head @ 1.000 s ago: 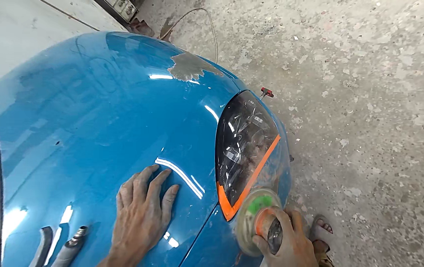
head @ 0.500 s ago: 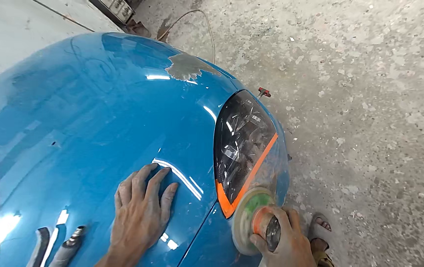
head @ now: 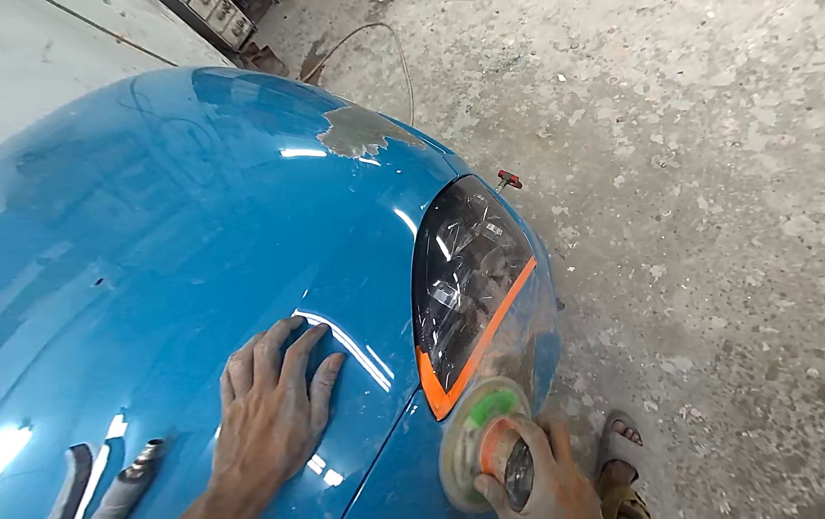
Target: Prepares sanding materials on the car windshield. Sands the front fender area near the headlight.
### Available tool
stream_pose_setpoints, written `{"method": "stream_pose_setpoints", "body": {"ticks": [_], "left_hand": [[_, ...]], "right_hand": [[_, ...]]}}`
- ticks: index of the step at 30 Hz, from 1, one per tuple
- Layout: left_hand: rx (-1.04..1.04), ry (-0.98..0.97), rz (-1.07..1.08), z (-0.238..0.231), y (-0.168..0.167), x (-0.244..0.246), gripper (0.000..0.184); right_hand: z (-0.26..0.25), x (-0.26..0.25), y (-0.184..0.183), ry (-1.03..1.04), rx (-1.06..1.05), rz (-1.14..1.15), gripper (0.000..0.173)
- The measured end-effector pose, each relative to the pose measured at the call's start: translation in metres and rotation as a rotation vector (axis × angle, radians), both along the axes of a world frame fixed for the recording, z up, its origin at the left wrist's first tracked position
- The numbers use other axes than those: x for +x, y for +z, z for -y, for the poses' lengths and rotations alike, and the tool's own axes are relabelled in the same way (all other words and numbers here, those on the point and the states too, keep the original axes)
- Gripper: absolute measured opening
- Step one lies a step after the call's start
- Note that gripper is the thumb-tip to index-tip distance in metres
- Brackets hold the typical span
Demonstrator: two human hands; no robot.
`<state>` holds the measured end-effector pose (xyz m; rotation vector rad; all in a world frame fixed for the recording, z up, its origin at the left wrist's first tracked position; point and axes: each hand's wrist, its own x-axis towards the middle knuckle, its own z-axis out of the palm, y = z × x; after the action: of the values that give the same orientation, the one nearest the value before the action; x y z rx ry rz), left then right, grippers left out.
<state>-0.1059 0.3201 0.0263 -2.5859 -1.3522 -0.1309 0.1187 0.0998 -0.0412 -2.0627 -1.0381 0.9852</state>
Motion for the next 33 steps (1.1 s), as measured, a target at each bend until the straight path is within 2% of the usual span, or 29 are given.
{"method": "stream_pose_setpoints", "body": {"ticks": [5,13,16,22,28,33], "left_hand": [[-0.002,0.001,0.001,0.001,0.0,0.0,0.058],[-0.007,-0.002,0.003,0.0,0.0,-0.001,0.06],[-0.008,-0.002,0.003,0.0,0.0,-0.001,0.06],[-0.002,-0.003,0.005,-0.001,0.0,0.0,0.061],[-0.009,-0.004,0.003,-0.002,0.0,0.0,0.06],[-0.014,0.0,0.006,-0.001,0.0,0.0,0.06]], "right_hand": [[-0.004,0.009,-0.013,-0.105,-0.059,-0.048,0.078],[0.018,-0.016,-0.005,0.017,0.094,-0.023,0.067],[0.01,-0.009,-0.004,-0.009,0.037,-0.046,0.07],[0.024,-0.007,-0.003,0.08,0.013,-0.07,0.069],[0.007,0.011,-0.004,0.078,-0.069,-0.078,0.073],[0.015,0.01,-0.005,0.116,-0.051,-0.043,0.072]]}}
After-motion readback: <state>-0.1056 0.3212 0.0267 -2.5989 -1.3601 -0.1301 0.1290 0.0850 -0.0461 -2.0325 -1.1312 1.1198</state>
